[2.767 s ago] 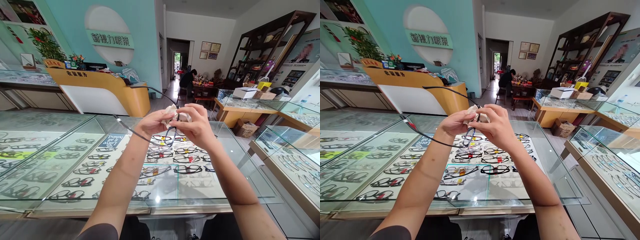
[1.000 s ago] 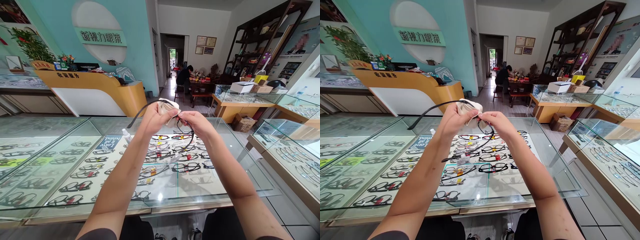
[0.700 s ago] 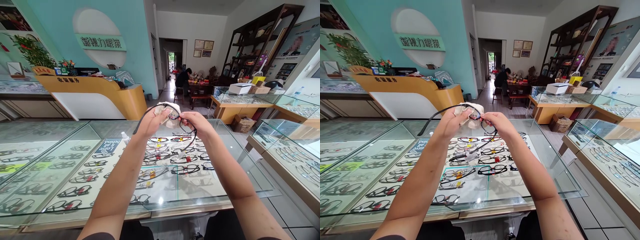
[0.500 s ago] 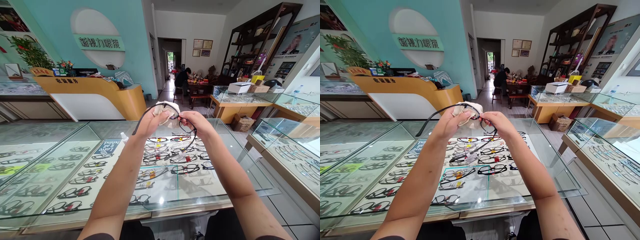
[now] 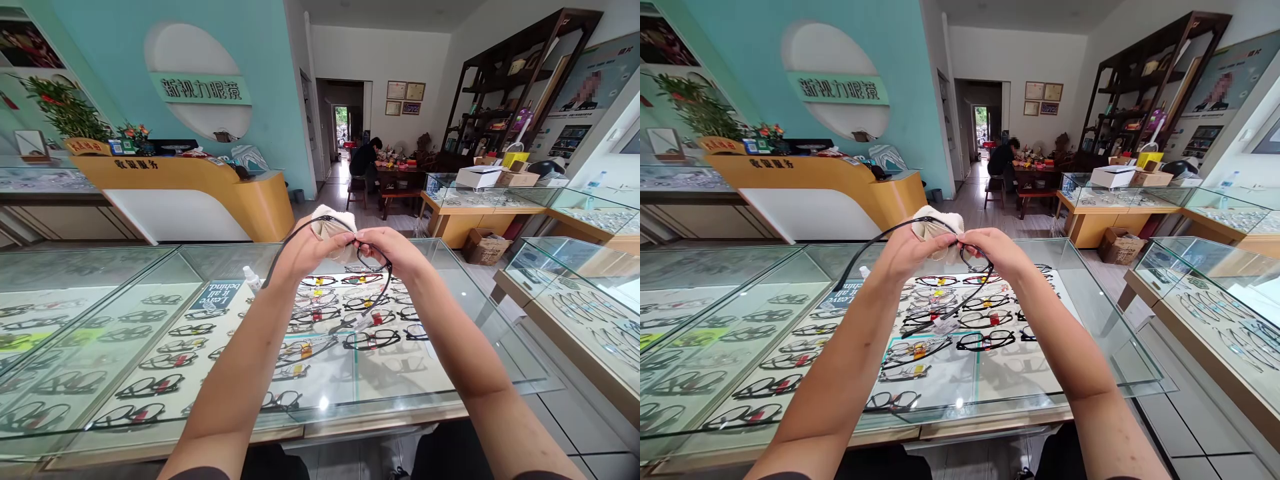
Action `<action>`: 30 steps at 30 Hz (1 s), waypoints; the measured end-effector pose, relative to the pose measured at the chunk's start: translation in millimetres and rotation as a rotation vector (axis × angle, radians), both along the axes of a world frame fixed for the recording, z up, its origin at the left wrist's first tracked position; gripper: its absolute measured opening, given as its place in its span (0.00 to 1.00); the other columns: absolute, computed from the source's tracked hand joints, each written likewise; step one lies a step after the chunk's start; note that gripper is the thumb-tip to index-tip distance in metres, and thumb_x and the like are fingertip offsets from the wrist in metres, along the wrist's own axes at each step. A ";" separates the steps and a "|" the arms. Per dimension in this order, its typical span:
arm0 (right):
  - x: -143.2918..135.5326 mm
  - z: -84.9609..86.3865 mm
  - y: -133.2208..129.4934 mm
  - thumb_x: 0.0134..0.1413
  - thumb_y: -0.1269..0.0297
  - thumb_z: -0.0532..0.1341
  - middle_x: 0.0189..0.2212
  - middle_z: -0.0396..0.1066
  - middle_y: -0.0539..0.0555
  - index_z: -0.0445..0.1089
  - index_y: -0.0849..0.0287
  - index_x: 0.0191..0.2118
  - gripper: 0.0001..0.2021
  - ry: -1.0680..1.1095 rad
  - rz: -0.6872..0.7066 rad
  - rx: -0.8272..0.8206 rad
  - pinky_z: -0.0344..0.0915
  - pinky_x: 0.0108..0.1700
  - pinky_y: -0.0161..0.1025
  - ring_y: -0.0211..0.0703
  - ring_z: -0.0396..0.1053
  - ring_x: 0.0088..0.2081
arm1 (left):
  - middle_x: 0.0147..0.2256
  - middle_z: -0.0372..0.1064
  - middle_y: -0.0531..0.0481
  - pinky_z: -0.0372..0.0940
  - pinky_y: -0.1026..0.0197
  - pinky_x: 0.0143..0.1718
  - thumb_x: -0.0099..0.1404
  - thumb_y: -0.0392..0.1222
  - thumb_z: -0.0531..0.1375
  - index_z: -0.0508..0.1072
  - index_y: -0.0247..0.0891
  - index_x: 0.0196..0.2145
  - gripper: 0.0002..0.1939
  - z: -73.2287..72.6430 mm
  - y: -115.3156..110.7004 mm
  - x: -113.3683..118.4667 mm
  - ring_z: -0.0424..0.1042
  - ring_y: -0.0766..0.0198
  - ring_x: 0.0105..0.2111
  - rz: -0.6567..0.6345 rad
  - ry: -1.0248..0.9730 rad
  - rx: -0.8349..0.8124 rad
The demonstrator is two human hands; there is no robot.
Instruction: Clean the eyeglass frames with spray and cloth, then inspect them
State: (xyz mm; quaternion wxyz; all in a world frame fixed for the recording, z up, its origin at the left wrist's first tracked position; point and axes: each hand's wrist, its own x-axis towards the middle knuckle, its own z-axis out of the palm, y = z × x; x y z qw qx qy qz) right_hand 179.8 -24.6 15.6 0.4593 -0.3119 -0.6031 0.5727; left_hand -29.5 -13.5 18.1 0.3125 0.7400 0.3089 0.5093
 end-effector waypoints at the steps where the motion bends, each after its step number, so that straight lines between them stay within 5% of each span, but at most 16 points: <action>1: -0.2 0.0 -0.2 0.47 0.48 0.74 0.26 0.66 0.49 0.78 0.58 0.27 0.17 0.003 -0.005 0.002 0.54 0.37 0.39 0.38 0.58 0.31 | 0.37 0.80 0.46 0.71 0.59 0.41 0.62 0.61 0.75 0.81 0.38 0.38 0.23 -2.4 1.3 1.5 0.76 0.58 0.37 0.034 -0.005 0.013; 5: 2.9 2.2 -1.2 0.49 0.50 0.73 0.26 0.66 0.49 0.78 0.58 0.26 0.15 0.014 -0.044 0.047 0.54 0.38 0.39 0.37 0.58 0.32 | 0.34 0.78 0.48 0.69 0.60 0.38 0.66 0.64 0.71 0.80 0.38 0.37 0.24 -7.0 2.9 5.5 0.74 0.60 0.33 0.141 -0.047 0.064; 13: 9.6 3.4 1.1 0.48 0.50 0.74 0.25 0.68 0.49 0.79 0.58 0.27 0.15 0.001 -0.033 0.042 0.55 0.38 0.38 0.38 0.59 0.31 | 0.39 0.84 0.44 0.74 0.58 0.42 0.65 0.63 0.73 0.84 0.37 0.44 0.25 9.2 -11.4 -1.7 0.80 0.56 0.38 -0.028 -0.030 -0.035; 16: 6.7 0.1 2.9 0.48 0.50 0.74 0.26 0.70 0.50 0.80 0.58 0.27 0.15 0.017 -0.020 0.029 0.55 0.38 0.38 0.37 0.60 0.32 | 0.39 0.84 0.45 0.73 0.58 0.42 0.60 0.59 0.77 0.85 0.38 0.43 0.23 2.3 -8.1 5.0 0.79 0.57 0.38 0.096 -0.037 0.029; 21: 4.9 -2.5 4.8 0.46 0.50 0.75 0.26 0.69 0.49 0.80 0.59 0.28 0.16 0.055 -0.008 -0.015 0.55 0.36 0.38 0.36 0.59 0.31 | 0.29 0.76 0.49 0.66 0.60 0.32 0.66 0.66 0.71 0.79 0.39 0.31 0.25 -7.4 -2.8 12.5 0.72 0.62 0.29 0.265 -0.086 0.103; 27: 7.2 -1.0 4.2 0.43 0.51 0.79 0.25 0.69 0.49 0.79 0.58 0.28 0.16 0.053 -0.011 -0.028 0.55 0.35 0.37 0.36 0.60 0.31 | 0.33 0.82 0.45 0.66 0.60 0.30 0.66 0.67 0.70 0.85 0.37 0.38 0.27 12.8 -12.1 -8.3 0.74 0.61 0.29 -0.043 0.026 -0.101; 30: 3.4 -3.1 4.5 0.42 0.51 0.79 0.25 0.70 0.50 0.79 0.59 0.27 0.17 0.080 0.006 -0.059 0.55 0.34 0.37 0.36 0.60 0.30 | 0.36 0.84 0.45 0.69 0.60 0.34 0.60 0.62 0.76 0.86 0.37 0.41 0.25 16.2 -11.3 -10.8 0.77 0.59 0.33 -0.055 0.034 -0.077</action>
